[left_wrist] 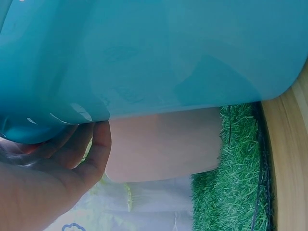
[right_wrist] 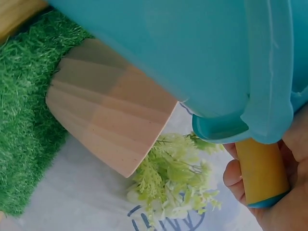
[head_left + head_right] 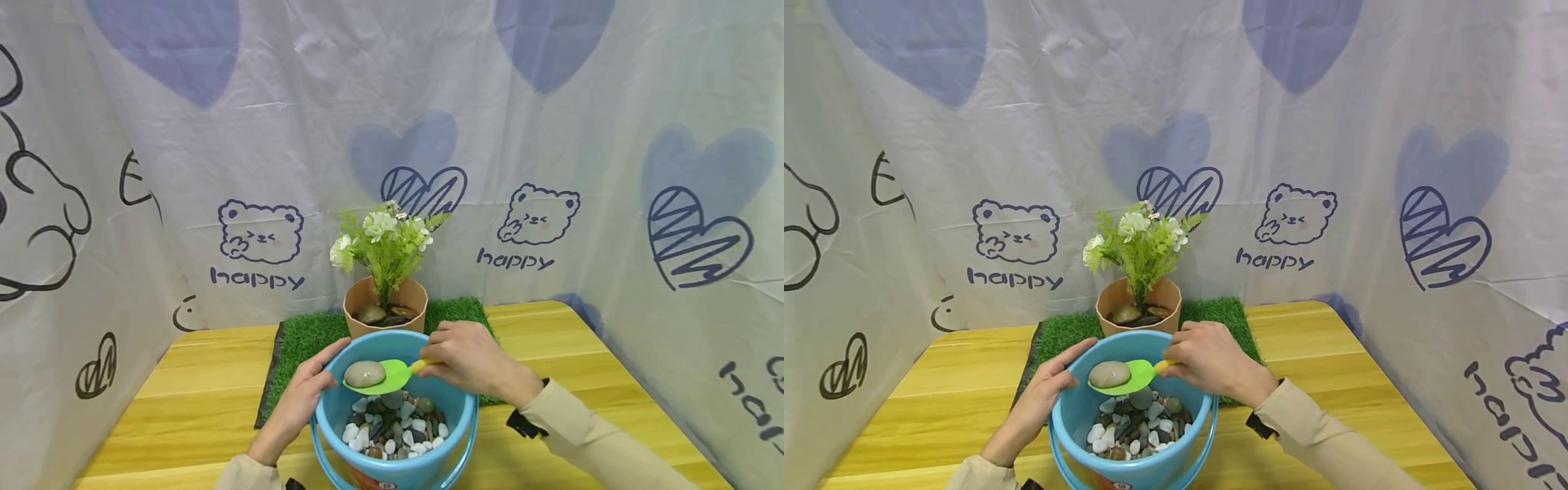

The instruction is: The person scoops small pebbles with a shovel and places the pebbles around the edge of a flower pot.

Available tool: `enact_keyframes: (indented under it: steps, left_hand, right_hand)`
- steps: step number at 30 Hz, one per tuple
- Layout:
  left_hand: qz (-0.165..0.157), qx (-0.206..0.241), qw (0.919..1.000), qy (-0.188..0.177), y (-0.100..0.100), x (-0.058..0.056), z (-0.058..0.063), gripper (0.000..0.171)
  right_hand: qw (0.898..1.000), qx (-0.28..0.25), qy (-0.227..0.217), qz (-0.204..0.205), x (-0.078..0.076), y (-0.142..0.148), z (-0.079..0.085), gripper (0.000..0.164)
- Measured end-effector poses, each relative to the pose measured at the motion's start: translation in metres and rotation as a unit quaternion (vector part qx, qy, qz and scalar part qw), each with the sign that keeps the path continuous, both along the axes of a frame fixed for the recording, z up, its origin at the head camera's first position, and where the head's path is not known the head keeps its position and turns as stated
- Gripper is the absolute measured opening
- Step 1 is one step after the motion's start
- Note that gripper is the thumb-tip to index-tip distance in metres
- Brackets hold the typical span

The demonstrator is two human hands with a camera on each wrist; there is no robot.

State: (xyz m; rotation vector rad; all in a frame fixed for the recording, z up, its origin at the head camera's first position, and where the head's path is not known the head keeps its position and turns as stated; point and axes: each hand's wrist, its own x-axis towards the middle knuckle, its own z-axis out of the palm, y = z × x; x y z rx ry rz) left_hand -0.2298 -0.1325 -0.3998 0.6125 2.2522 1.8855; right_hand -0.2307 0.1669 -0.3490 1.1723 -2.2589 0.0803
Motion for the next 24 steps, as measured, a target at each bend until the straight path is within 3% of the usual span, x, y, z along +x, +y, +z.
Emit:
enact_keyframes:
  steps: [24]
  left_hand:
    - [0.000,0.009,0.9999,-0.007,0.000,0.000,0.002,0.067]
  right_hand:
    - [0.998,-0.063,0.013,-0.017,0.008,0.014,-0.005,0.016]
